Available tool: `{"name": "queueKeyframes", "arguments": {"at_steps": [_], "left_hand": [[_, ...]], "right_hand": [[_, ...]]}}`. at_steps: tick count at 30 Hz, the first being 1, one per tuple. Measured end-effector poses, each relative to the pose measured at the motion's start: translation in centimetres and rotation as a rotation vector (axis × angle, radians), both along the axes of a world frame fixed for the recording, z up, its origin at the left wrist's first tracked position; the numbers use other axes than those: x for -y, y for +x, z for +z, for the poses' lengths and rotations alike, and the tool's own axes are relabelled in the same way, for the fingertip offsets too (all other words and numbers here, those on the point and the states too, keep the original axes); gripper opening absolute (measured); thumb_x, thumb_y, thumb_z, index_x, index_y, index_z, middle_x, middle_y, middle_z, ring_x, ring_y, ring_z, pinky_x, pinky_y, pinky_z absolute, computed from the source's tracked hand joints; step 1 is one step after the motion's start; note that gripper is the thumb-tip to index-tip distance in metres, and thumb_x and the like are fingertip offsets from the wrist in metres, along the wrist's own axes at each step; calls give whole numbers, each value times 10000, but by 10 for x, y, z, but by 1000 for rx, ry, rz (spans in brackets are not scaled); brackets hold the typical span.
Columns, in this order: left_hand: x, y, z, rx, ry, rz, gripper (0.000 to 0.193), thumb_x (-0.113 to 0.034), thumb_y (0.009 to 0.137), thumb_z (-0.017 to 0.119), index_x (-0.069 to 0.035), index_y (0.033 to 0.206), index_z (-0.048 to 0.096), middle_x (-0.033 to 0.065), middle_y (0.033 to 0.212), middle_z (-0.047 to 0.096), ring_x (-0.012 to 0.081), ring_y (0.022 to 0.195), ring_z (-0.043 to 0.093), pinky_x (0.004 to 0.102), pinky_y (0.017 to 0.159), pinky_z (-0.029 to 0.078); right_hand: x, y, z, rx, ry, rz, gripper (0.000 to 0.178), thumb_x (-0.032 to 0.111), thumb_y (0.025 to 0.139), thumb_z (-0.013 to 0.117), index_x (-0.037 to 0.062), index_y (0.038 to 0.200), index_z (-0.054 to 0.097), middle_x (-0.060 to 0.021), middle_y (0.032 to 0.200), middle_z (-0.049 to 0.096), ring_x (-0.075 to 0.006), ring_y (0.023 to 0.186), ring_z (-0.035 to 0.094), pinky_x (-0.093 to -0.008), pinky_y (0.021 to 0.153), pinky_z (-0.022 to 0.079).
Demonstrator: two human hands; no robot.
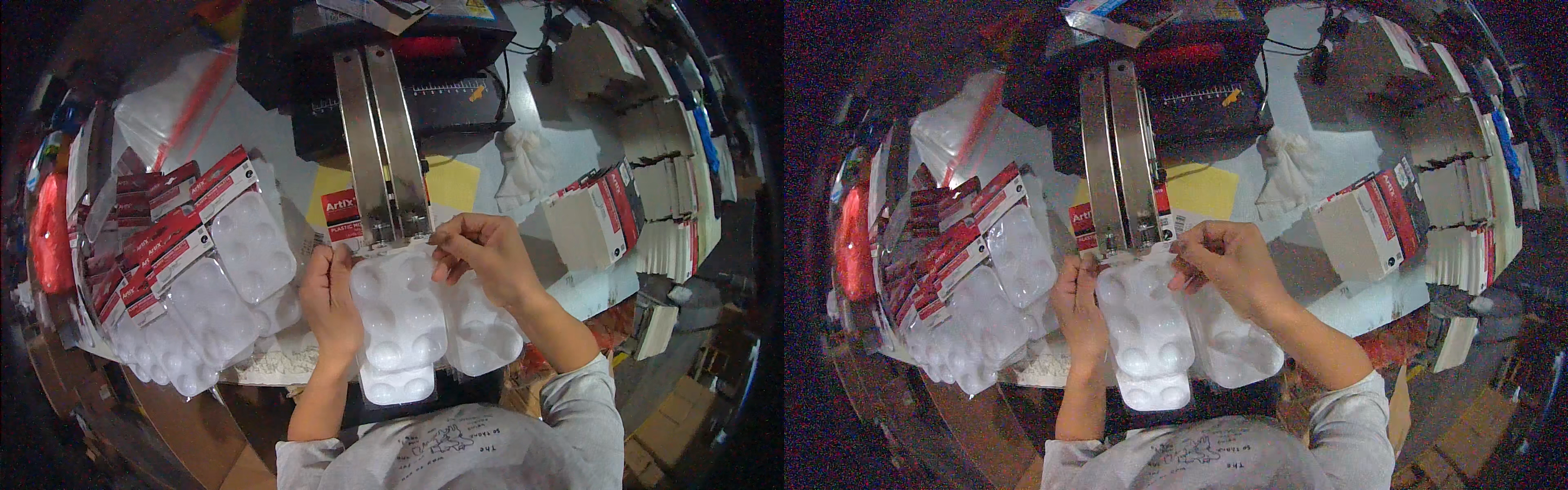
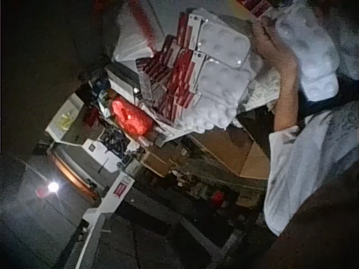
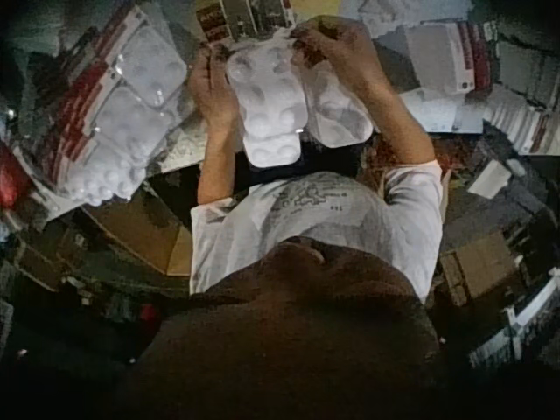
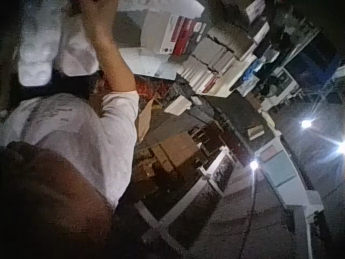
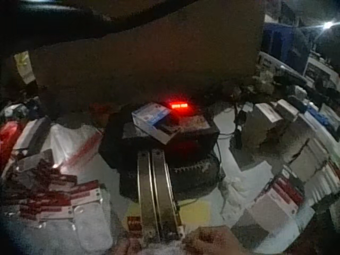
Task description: The person repeatedly places white plastic mixing palettes into clear plastic bags and seals them with red Artix labels. They stack the finished packages on the table and later gather them into a larger bundle.
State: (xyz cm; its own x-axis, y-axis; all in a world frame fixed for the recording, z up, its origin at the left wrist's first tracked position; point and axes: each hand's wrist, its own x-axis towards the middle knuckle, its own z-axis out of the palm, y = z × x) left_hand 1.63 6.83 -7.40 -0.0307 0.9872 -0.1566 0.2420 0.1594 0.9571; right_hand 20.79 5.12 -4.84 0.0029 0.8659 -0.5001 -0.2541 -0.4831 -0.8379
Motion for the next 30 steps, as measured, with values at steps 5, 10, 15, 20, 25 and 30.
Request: {"name": "queueKeyframes", "arguments": {"at_steps": [5, 10, 15, 20, 25, 30], "left_hand": [[7, -12, -5, 85, -18, -52, 166, -124, 893, 480, -12, 772, 501, 17, 711, 528, 95, 675, 452, 232, 655, 390], [-10, -73, 48, -362, -56, 382, 165, -110, 882, 492, 20, 916, 588, 73, 850, 599, 142, 802, 529, 272, 770, 414], [13, -81, 53, -1182, 417, 172, 255, -211, 784, 622, -10, 927, 558, 184, 1011, 504, 333, 979, 457, 398, 858, 356], [69, -45, 22, -792, 271, -248, 239, -178, 732, 676, -9, 813, 527, 175, 908, 464, 321, 870, 462, 391, 741, 380], [75, -40, 25, -529, 138, -156, 185, -126, 762, 644, -2, 808, 514, 174, 923, 481, 290, 863, 482, 358, 732, 399], [83, -35, 35, 327, -212, -32, 67, -63, 840, 556, -20, 826, 507, 199, 964, 602, 212, 848, 577, 283, 772, 437]], "right_hand": [[10, 7, 17, 592, 279, -10, 113, 0, 805, 562, -22, 913, 585, -60, 816, 630, -166, 734, 624, -271, 602, 493], [34, 120, 64, 1671, 288, -255, 552, 105, 751, 676, -29, 1228, 432, -181, 1229, 487, -241, 1120, 477, -314, 950, 353], [76, 202, 22, 1363, 142, -122, 775, 172, 699, 727, -36, 1320, 313, -235, 1245, 454, -299, 1145, 462, -363, 960, 350], [76, 189, 12, 1521, 451, -67, 767, 162, 719, 705, -52, 1326, 287, -206, 1257, 456, -253, 1120, 488, -331, 948, 372], [66, 169, 30, 1289, 284, -165, 781, 213, 657, 754, -38, 1289, 371, -184, 1171, 533, -223, 999, 573, -312, 867, 440], [70, 162, 36, 1452, 271, -188, 712, 252, 604, 796, -13, 1197, 504, -123, 980, 643, -169, 889, 616, -290, 828, 457]]}}
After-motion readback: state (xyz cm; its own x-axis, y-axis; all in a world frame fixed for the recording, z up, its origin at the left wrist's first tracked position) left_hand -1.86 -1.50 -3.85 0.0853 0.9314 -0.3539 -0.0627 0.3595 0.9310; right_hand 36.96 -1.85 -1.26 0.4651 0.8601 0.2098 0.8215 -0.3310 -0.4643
